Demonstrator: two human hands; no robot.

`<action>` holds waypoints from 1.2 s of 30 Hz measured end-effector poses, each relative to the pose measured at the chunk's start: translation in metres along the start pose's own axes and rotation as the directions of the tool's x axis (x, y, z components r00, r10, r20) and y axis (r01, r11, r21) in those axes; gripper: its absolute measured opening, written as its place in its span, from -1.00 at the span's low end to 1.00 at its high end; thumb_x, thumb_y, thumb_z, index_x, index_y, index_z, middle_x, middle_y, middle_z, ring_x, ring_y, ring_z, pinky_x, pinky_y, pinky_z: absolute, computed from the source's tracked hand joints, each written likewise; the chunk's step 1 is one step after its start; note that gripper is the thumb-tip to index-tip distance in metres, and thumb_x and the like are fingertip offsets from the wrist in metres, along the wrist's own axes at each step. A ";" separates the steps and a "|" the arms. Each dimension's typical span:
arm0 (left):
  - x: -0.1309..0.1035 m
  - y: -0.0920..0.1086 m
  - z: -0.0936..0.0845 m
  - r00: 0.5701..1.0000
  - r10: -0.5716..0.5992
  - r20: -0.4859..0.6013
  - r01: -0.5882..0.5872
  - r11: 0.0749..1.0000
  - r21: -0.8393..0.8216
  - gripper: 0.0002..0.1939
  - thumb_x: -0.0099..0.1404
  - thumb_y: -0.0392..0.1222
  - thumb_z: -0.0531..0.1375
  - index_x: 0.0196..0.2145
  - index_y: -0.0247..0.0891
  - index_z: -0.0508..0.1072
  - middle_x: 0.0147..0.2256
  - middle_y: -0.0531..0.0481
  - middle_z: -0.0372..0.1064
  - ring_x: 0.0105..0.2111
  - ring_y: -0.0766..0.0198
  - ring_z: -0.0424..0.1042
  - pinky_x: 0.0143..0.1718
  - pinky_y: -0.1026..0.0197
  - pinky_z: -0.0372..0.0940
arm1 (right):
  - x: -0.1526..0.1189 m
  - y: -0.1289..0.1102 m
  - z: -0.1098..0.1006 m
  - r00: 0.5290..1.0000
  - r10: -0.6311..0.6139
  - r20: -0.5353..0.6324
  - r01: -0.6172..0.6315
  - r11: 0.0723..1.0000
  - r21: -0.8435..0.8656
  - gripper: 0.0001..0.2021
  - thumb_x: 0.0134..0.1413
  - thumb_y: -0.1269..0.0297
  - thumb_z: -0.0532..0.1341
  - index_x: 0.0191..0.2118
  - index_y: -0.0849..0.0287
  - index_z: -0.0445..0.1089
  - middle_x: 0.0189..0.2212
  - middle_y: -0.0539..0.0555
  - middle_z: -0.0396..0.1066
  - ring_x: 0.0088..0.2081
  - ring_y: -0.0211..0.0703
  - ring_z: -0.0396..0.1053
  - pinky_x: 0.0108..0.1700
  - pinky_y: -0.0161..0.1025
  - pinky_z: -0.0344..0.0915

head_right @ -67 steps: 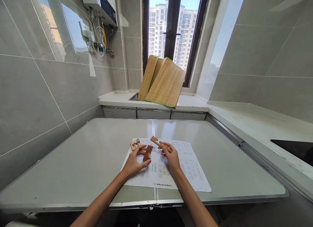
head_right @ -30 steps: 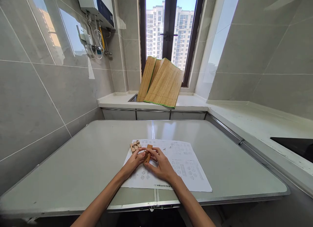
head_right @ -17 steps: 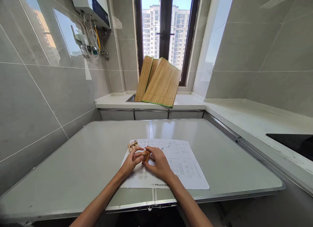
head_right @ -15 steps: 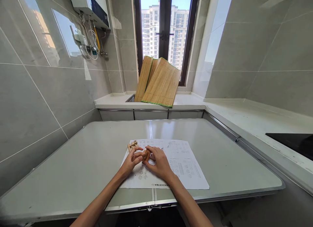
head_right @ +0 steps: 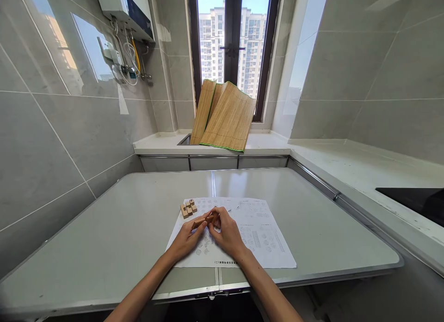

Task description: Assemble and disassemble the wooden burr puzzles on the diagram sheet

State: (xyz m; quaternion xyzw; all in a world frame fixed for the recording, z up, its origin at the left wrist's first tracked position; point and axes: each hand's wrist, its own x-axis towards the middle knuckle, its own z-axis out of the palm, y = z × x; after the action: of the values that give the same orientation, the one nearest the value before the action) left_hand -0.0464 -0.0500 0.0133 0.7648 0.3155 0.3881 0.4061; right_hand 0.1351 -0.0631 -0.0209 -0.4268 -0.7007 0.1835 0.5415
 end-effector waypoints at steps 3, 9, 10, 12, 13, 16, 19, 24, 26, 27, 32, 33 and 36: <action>0.001 0.002 -0.001 1.000 0.021 -0.013 -0.021 1.000 -0.007 -0.58 0.47 0.06 0.09 0.15 -0.10 0.50 0.18 -0.05 0.43 0.22 -0.01 0.35 0.31 -0.12 0.16 | -0.001 0.004 0.002 1.000 -0.010 0.010 0.010 1.000 0.016 -0.70 0.24 0.31 0.15 0.08 0.05 0.23 -0.22 0.06 0.37 -0.38 -0.16 0.35 -0.24 -0.16 0.39; 0.005 -0.011 -0.011 0.976 -0.112 -0.188 0.113 0.994 -0.005 -0.49 0.46 0.18 0.04 -0.01 -0.21 0.60 -0.02 -0.10 0.57 0.10 -0.02 0.44 0.23 -0.04 0.21 | 0.000 0.013 -0.004 0.988 0.078 -0.135 -0.084 0.995 -0.044 -0.70 0.29 0.29 0.10 0.11 0.10 0.21 -0.23 0.09 0.40 -0.29 -0.08 0.40 -0.17 -0.10 0.40; 0.005 -0.014 -0.012 0.964 -0.144 -0.224 0.151 0.988 0.012 -0.46 0.45 0.21 0.03 -0.08 -0.23 0.63 -0.11 -0.10 0.59 0.00 -0.02 0.49 0.15 -0.02 0.28 | 0.001 0.015 -0.005 0.979 0.097 -0.179 -0.109 0.992 -0.062 -0.72 0.30 0.27 0.09 0.10 0.10 0.22 -0.21 0.11 0.41 -0.27 -0.07 0.41 -0.16 -0.09 0.40; 0.006 -0.019 -0.013 0.935 -0.210 -0.285 0.237 0.969 0.064 -0.39 0.45 0.25 -0.01 -0.26 -0.28 0.64 -0.29 -0.10 0.59 -0.22 0.02 0.53 -0.06 0.03 0.37 | 0.001 0.017 -0.006 0.960 0.132 -0.247 -0.156 0.984 -0.081 -0.73 0.33 0.23 0.08 0.09 0.11 0.25 -0.19 0.12 0.43 -0.25 -0.05 0.42 -0.14 -0.07 0.41; 0.006 -0.021 -0.012 0.925 -0.222 -0.310 0.266 0.958 0.108 -0.37 0.45 0.25 -0.03 -0.34 -0.28 0.63 -0.36 -0.09 0.57 -0.30 0.05 0.51 -0.15 0.05 0.37 | 0.002 0.018 -0.007 0.952 0.150 -0.268 -0.175 0.982 -0.073 -0.73 0.33 0.22 0.08 0.09 0.11 0.25 -0.19 0.12 0.44 -0.23 -0.05 0.43 -0.14 -0.07 0.42; 0.004 -0.024 -0.010 0.943 -0.130 -0.306 0.225 0.927 0.299 -0.41 0.46 0.18 -0.01 -0.51 -0.24 0.55 -0.40 -0.08 0.52 -0.30 0.08 0.47 -0.18 0.08 0.33 | 0.003 0.024 -0.007 0.939 0.196 -0.282 -0.213 0.976 -0.031 -0.64 0.33 0.20 0.11 0.18 0.10 0.20 -0.19 0.12 0.50 -0.18 -0.02 0.48 -0.10 -0.05 0.44; 0.004 -0.026 -0.008 0.969 -0.018 -0.248 0.133 0.881 0.454 -0.47 0.44 0.07 0.05 -0.61 -0.19 0.49 -0.40 -0.08 0.50 -0.19 0.04 0.44 -0.10 0.06 0.31 | 0.004 0.032 -0.007 0.938 0.193 -0.288 -0.225 0.971 -0.081 -0.69 0.30 0.19 0.14 0.11 0.13 0.31 -0.12 0.17 0.51 -0.11 0.03 0.49 -0.02 -0.01 0.42; 0.003 -0.027 -0.008 0.975 0.044 -0.220 0.091 0.817 0.569 -0.57 0.36 -0.02 0.17 -0.64 -0.18 0.40 -0.40 -0.06 0.50 -0.18 0.04 0.40 -0.10 0.03 0.32 | 0.004 0.041 -0.006 0.947 0.205 -0.246 -0.247 0.957 -0.154 -0.75 0.33 0.21 0.09 -0.05 0.16 0.45 -0.11 0.21 0.53 -0.07 0.07 0.49 0.03 0.00 0.38; 0.003 -0.028 -0.009 0.980 0.051 -0.193 0.074 0.807 0.586 -0.59 0.33 0.00 0.20 -0.63 -0.18 0.40 -0.43 -0.06 0.47 -0.19 0.04 0.40 -0.11 0.03 0.33 | 0.003 0.042 -0.005 0.957 0.208 -0.203 -0.243 0.956 -0.163 -0.74 0.33 0.23 0.08 -0.05 0.15 0.47 -0.09 0.20 0.54 -0.06 0.06 0.49 0.02 -0.03 0.39; 0.003 -0.029 -0.009 0.983 0.052 -0.175 0.063 0.803 0.592 -0.61 0.33 0.01 0.21 -0.61 -0.19 0.40 -0.44 -0.05 0.45 -0.19 0.04 0.40 -0.12 0.03 0.34 | 0.003 0.042 -0.005 0.961 0.212 -0.178 -0.242 0.955 -0.172 -0.74 0.33 0.24 0.08 -0.06 0.14 0.48 -0.09 0.19 0.55 -0.07 0.05 0.50 0.01 -0.05 0.39; 0.002 -0.032 -0.010 0.993 0.053 -0.107 0.023 0.796 0.605 -0.68 0.25 0.06 0.29 -0.46 -0.21 0.39 -0.36 -0.04 0.40 -0.23 0.07 0.39 -0.20 0.05 0.36 | 0.002 0.045 -0.003 0.963 0.233 -0.133 -0.258 0.942 -0.217 -0.75 0.31 0.25 0.09 -0.08 0.11 0.51 -0.14 0.15 0.58 -0.10 0.06 0.52 -0.02 -0.06 0.40; 0.001 -0.032 -0.010 0.994 0.058 -0.093 0.010 0.800 0.600 -0.70 0.24 0.06 0.31 -0.43 -0.21 0.39 -0.35 -0.04 0.40 -0.22 0.07 0.39 -0.20 0.06 0.36 | 0.002 0.045 -0.003 0.963 0.235 -0.133 -0.259 0.940 -0.220 -0.75 0.31 0.25 0.09 -0.09 0.10 0.51 -0.15 0.15 0.58 -0.11 0.06 0.52 -0.03 -0.06 0.40; 0.000 -0.030 -0.010 0.995 0.096 -0.031 -0.061 0.815 0.576 -0.76 0.23 0.02 0.33 -0.34 -0.20 0.46 -0.28 -0.04 0.43 -0.15 0.06 0.39 -0.10 0.04 0.36 | 0.001 0.047 -0.002 0.963 0.237 -0.125 -0.261 0.936 -0.236 -0.76 0.31 0.25 0.09 -0.13 0.09 0.52 -0.17 0.15 0.59 -0.12 0.08 0.52 -0.04 -0.05 0.39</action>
State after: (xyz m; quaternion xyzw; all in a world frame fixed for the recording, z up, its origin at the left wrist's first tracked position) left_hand -0.0599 -0.0321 -0.0088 0.8522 0.3978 0.3137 0.1312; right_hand 0.1555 -0.0362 -0.0530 -0.5851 -0.6321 0.1404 0.4882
